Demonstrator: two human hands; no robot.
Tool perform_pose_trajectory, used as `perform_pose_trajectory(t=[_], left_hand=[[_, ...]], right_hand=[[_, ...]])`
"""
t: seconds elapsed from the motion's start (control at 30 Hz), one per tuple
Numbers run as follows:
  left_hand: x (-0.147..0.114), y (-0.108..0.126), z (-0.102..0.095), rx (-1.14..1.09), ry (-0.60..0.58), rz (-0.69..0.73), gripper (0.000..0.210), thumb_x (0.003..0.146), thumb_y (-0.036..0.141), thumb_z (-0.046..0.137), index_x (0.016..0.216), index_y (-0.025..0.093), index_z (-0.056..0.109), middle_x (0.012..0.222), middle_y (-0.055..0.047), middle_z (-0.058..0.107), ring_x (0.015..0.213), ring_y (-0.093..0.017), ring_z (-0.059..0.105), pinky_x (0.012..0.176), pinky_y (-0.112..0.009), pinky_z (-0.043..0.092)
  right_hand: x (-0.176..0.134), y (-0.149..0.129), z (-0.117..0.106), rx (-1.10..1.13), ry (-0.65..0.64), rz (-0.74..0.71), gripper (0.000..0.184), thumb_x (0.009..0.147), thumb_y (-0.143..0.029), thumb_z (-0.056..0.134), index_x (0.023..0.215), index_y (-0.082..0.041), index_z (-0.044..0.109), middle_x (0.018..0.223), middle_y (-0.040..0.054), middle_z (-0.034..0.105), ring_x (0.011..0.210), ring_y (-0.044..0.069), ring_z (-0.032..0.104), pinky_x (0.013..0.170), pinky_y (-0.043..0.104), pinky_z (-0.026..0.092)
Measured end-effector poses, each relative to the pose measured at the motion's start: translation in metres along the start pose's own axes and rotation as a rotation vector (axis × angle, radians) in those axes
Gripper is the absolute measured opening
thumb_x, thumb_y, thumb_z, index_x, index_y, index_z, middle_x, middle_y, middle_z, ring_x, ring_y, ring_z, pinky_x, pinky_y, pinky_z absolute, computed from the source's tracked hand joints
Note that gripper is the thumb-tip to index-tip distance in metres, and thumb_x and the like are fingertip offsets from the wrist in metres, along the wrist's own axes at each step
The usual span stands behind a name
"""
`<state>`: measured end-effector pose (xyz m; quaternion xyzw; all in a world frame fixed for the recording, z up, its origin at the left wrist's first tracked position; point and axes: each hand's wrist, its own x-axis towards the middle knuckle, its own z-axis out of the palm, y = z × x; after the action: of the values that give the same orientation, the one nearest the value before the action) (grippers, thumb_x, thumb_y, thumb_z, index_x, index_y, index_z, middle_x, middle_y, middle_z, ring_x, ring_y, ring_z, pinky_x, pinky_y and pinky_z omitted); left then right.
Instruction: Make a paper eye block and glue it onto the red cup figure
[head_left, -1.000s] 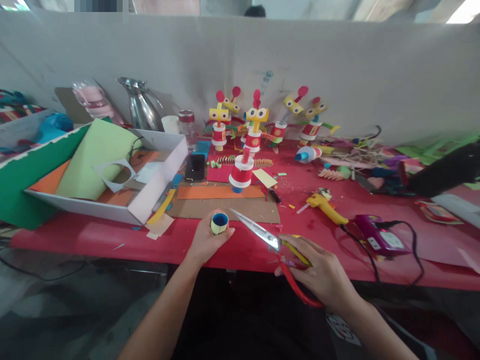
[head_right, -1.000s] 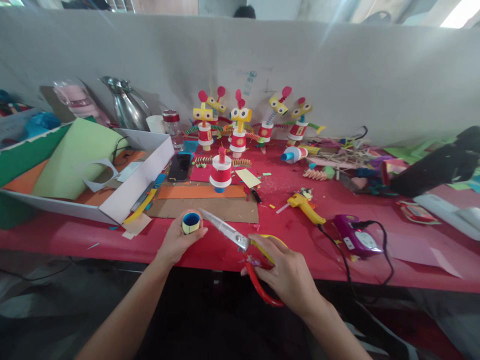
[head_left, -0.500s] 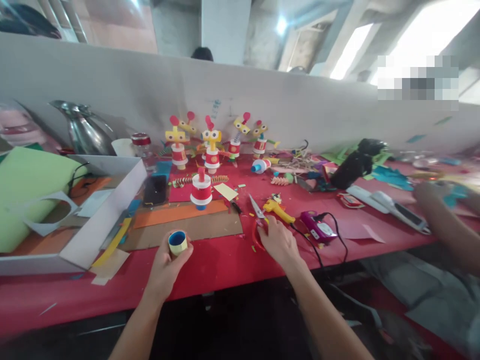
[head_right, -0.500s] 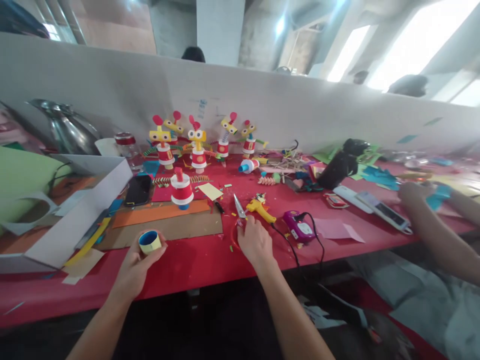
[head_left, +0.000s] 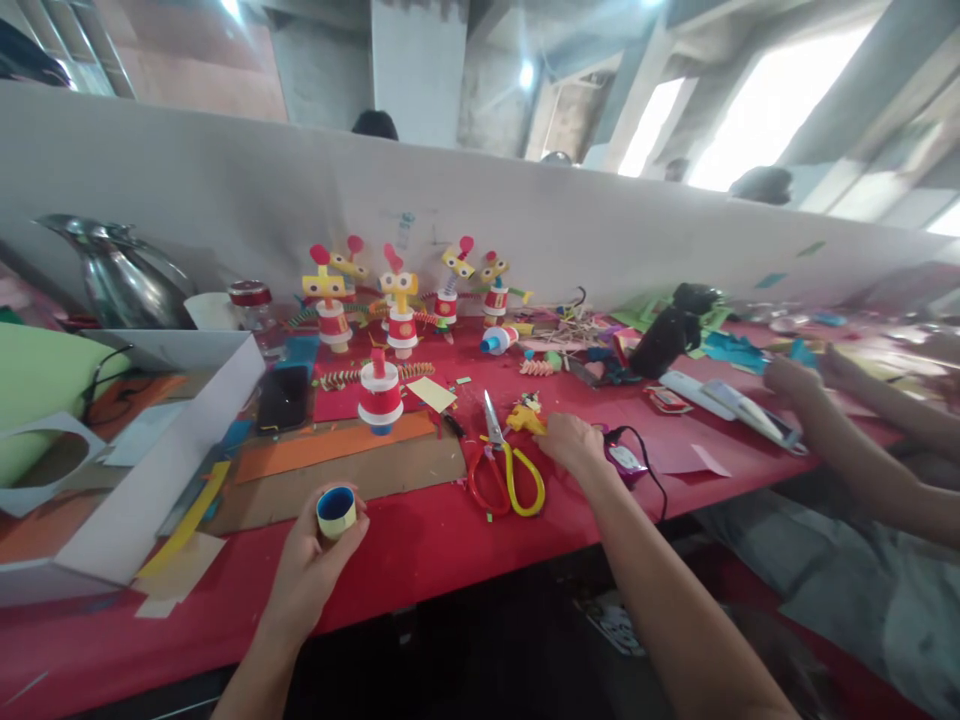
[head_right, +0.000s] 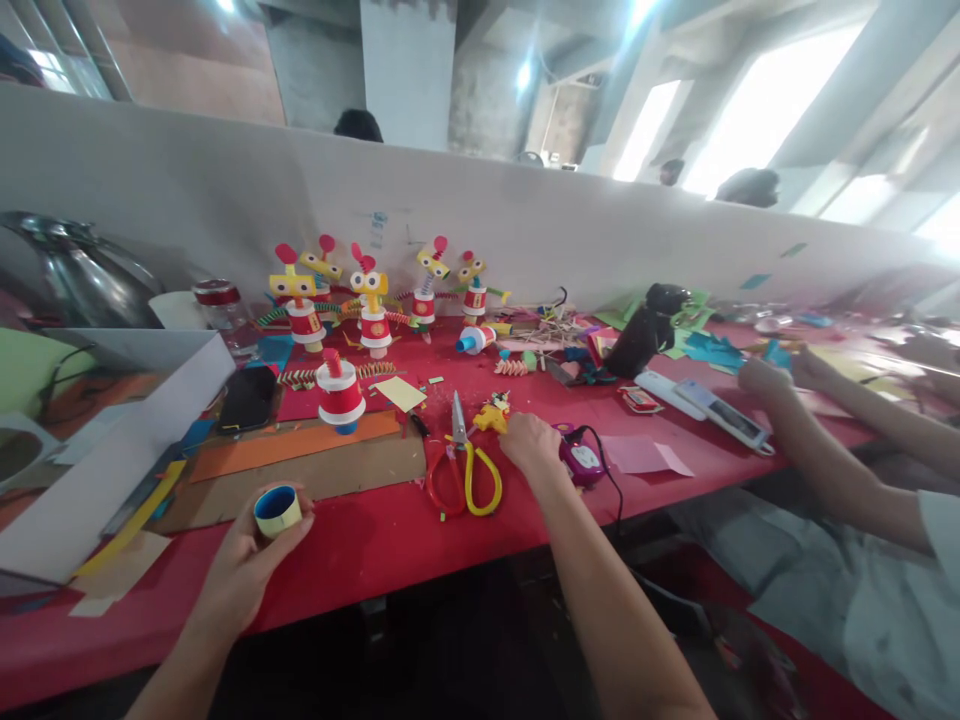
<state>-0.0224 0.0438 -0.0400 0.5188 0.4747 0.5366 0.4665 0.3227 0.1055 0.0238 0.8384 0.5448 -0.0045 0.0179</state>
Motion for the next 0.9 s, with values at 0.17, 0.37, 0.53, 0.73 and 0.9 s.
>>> perform_pose_trajectory(t=[0.17,0.37,0.53,0.73,0.9], left_hand=[[-0.001,-0.002,-0.002,0.006,0.000,-0.001,0.036,0.076,0.031,0.073,0.107,0.023,0.056,0.090,0.000,0.063,0.086,-0.015,0.059,0.080,-0.026,0.047],[-0.001,-0.002,0.000,-0.016,-0.002,0.002,0.034,0.078,0.031,0.071,0.107,0.022,0.055,0.089,0.000,0.062,0.085,-0.014,0.058,0.080,-0.025,0.046],[-0.001,0.000,-0.001,-0.001,0.003,0.018,0.031,0.078,0.030,0.071,0.104,0.022,0.057,0.088,0.000,0.062,0.084,-0.014,0.058,0.080,-0.026,0.045],[-0.002,0.004,-0.001,-0.011,-0.003,0.006,0.032,0.078,0.031,0.070,0.108,0.023,0.059,0.088,0.000,0.062,0.084,-0.015,0.058,0.079,-0.026,0.045],[-0.002,0.005,0.000,-0.041,0.033,-0.049,0.036,0.075,0.033,0.073,0.107,0.022,0.061,0.089,0.000,0.064,0.084,-0.015,0.059,0.080,-0.026,0.046]], right_hand=[[0.007,-0.008,-0.009,-0.043,0.112,-0.081,0.030,0.088,-0.014,0.048,0.111,-0.013,0.066,0.110,0.0195,0.069,0.103,0.031,0.066,0.080,0.036,0.051],[0.034,-0.008,-0.030,-0.049,0.244,-0.029,0.038,0.092,-0.008,0.037,0.126,-0.004,0.053,0.117,0.0266,0.061,0.108,0.033,0.063,0.084,0.040,0.050],[0.057,0.005,-0.019,-0.019,0.183,0.041,0.035,0.091,-0.007,0.039,0.118,-0.001,0.059,0.110,0.0271,0.064,0.102,0.034,0.067,0.078,0.039,0.052],[0.032,-0.003,-0.002,0.042,0.137,-0.006,0.034,0.095,-0.024,0.040,0.116,-0.009,0.063,0.116,0.0223,0.063,0.104,0.032,0.066,0.077,0.037,0.050],[-0.034,-0.018,0.021,0.119,0.059,-0.247,0.045,0.090,-0.056,0.047,0.123,-0.027,0.059,0.097,0.0078,0.070,0.085,0.027,0.070,0.065,0.032,0.048]])
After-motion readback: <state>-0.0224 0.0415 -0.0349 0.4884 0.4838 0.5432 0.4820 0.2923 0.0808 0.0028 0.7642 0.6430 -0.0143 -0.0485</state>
